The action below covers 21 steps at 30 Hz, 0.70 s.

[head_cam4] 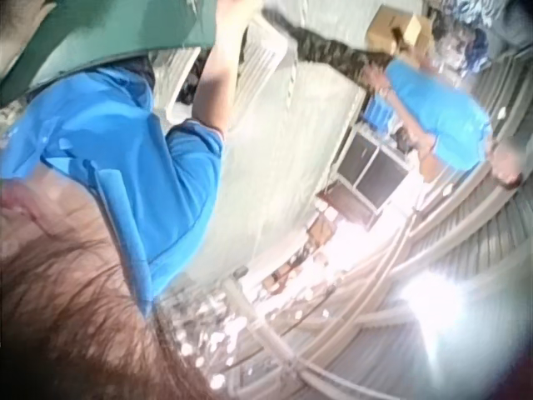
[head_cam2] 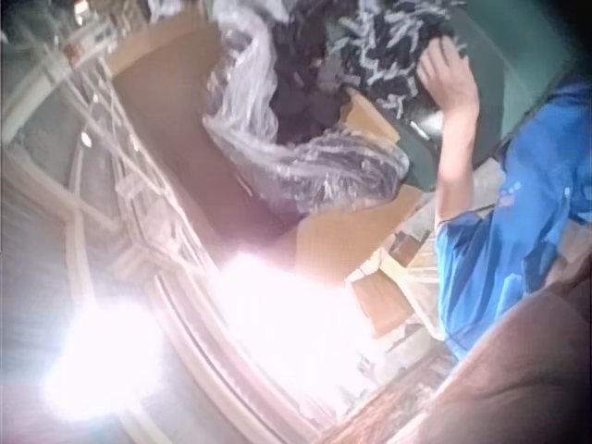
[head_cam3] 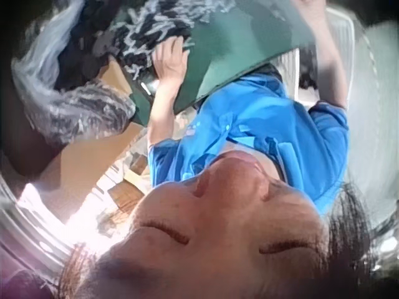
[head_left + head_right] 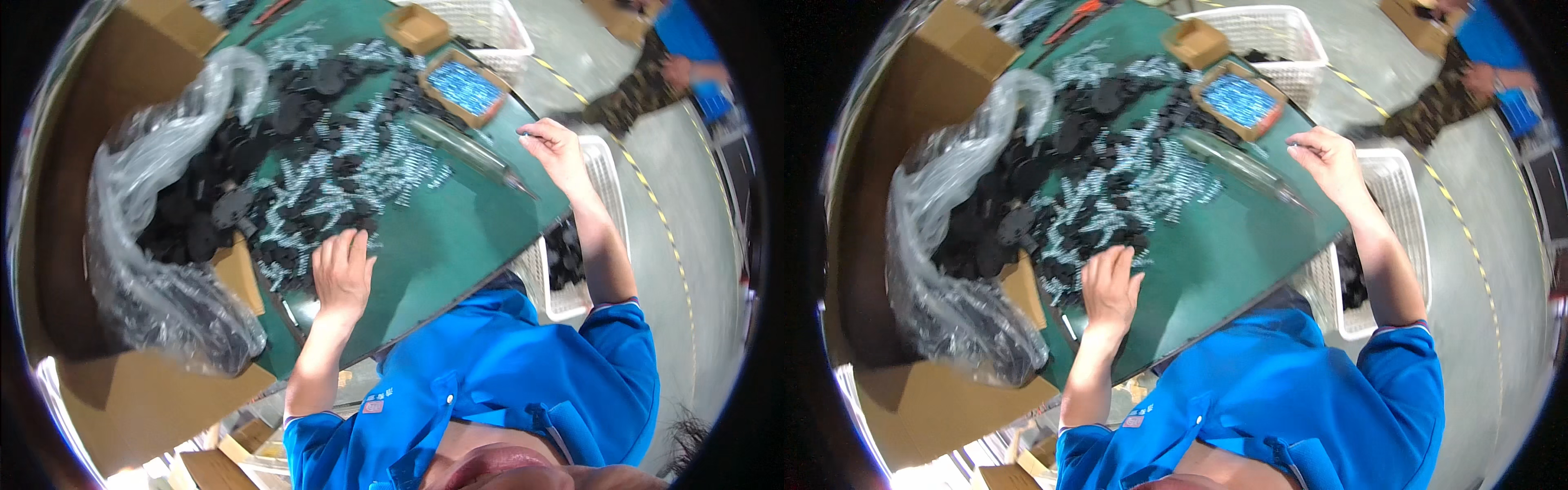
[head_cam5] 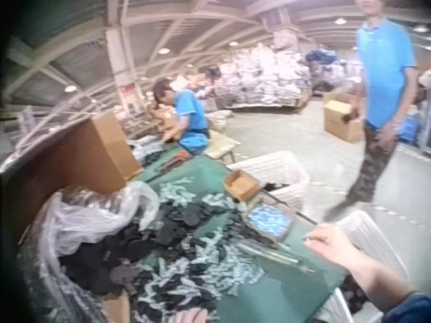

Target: The person repeatedly picks up small black plastic components and metal springs from a green workbench, aligns them, and uses a pneumatic screwdriver to fasten them together. The assembled units are placed into a white basket on the right side of the table.

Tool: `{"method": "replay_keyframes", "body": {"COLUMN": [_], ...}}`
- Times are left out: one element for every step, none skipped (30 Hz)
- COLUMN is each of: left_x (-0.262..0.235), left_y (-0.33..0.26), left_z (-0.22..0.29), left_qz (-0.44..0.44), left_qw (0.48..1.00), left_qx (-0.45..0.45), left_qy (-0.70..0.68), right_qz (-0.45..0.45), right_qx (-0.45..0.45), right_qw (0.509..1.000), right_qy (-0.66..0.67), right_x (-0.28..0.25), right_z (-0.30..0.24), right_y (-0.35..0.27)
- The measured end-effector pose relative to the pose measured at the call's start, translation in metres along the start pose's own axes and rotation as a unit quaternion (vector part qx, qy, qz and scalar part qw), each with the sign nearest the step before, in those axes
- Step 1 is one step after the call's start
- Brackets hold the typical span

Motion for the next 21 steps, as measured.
{"method": "replay_keyframes", "body": {"left_x": [-0.001, 0.001, 0.008, 0.019, 0.031, 0.043, 0.060, 0.081, 0.105, 0.117, 0.123, 0.128, 0.128, 0.128, 0.127, 0.127, 0.128, 0.129, 0.129, 0.130, 0.131], "left_y": [0.013, 0.028, 0.046, 0.067, 0.088, 0.108, 0.125, 0.138, 0.148, 0.157, 0.162, 0.161, 0.160, 0.158, 0.157, 0.156, 0.155, 0.155, 0.154, 0.154, 0.155], "left_z": [0.015, 0.032, 0.053, 0.076, 0.098, 0.116, 0.126, 0.131, 0.130, 0.132, 0.132, 0.134, 0.139, 0.144, 0.147, 0.148, 0.148, 0.147, 0.147, 0.147, 0.148], "left_qz": [0.022, 0.043, 0.020, 0.001, 0.006, 0.013, 0.021, 0.029, 0.008, -0.016, -0.028, -0.015, -0.003, 0.009, 0.008, 0.009, 0.010, 0.012, 0.011, 0.012, 0.013], "left_qw": [0.998, 0.991, 0.983, 0.971, 0.963, 0.954, 0.953, 0.950, 0.952, 0.953, 0.946, 0.944, 0.942, 0.940, 0.941, 0.941, 0.942, 0.943, 0.942, 0.943, 0.943], "left_qx": [0.047, 0.089, 0.132, 0.176, 0.215, 0.254, 0.269, 0.285, 0.276, 0.269, 0.264, 0.265, 0.266, 0.265, 0.262, 0.261, 0.259, 0.257, 0.256, 0.254, 0.253], "left_qy": [-0.044, -0.087, -0.126, -0.162, -0.163, -0.159, -0.140, -0.121, -0.130, -0.139, -0.184, -0.194, -0.205, -0.214, -0.216, -0.214, -0.212, -0.210, -0.217, -0.216, -0.216], "right_qz": [0.020, 0.037, 0.054, 0.063, 0.079, 0.095, 0.108, 0.125, 0.121, 0.118, 0.105, 0.099, 0.102, 0.105, 0.101, 0.101, 0.101, 0.101, 0.096, 0.097, 0.098], "right_qx": [0.022, 0.043, 0.035, 0.040, 0.015, -0.013, -0.022, -0.077, -0.085, -0.089, -0.075, -0.099, -0.101, -0.105, -0.094, -0.096, -0.098, -0.101, -0.097, -0.096, -0.095], "right_qw": [1.000, 0.998, 0.998, 0.996, 0.993, 0.989, 0.983, 0.970, 0.967, 0.964, 0.968, 0.962, 0.959, 0.956, 0.959, 0.959, 0.958, 0.958, 0.960, 0.961, 0.963], "right_qy": [0.009, 0.021, -0.016, -0.050, -0.084, -0.113, -0.149, -0.192, -0.206, -0.220, -0.216, -0.234, -0.244, -0.253, -0.247, -0.248, -0.248, -0.248, -0.245, -0.239, -0.234], "right_x": [-0.011, -0.019, -0.024, -0.027, -0.030, -0.030, -0.030, -0.033, -0.035, -0.036, -0.036, -0.036, -0.034, -0.033, -0.032, -0.029, -0.027, -0.025, -0.023, -0.022, -0.022], "right_z": [0.011, 0.021, 0.026, 0.024, 0.017, 0.010, 0.005, 0.002, 0.002, 0.003, 0.009, 0.011, 0.014, 0.016, 0.019, 0.018, 0.016, 0.015, 0.018, 0.020, 0.021], "right_y": [-0.014, -0.031, -0.045, -0.060, -0.072, -0.082, -0.091, -0.099, -0.104, -0.112, -0.117, -0.120, -0.123, -0.124, -0.123, -0.122, -0.119, -0.118, -0.117, -0.116, -0.114]}}
Point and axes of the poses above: each hand's wrist, its own y-axis towards the middle knuckle, its own x-axis out of the palm, z = x × y, the point moved 5 cm from there along y, towards the middle knuckle, and after that the axes turned 5 degrees about z, right-handed, at the moved point
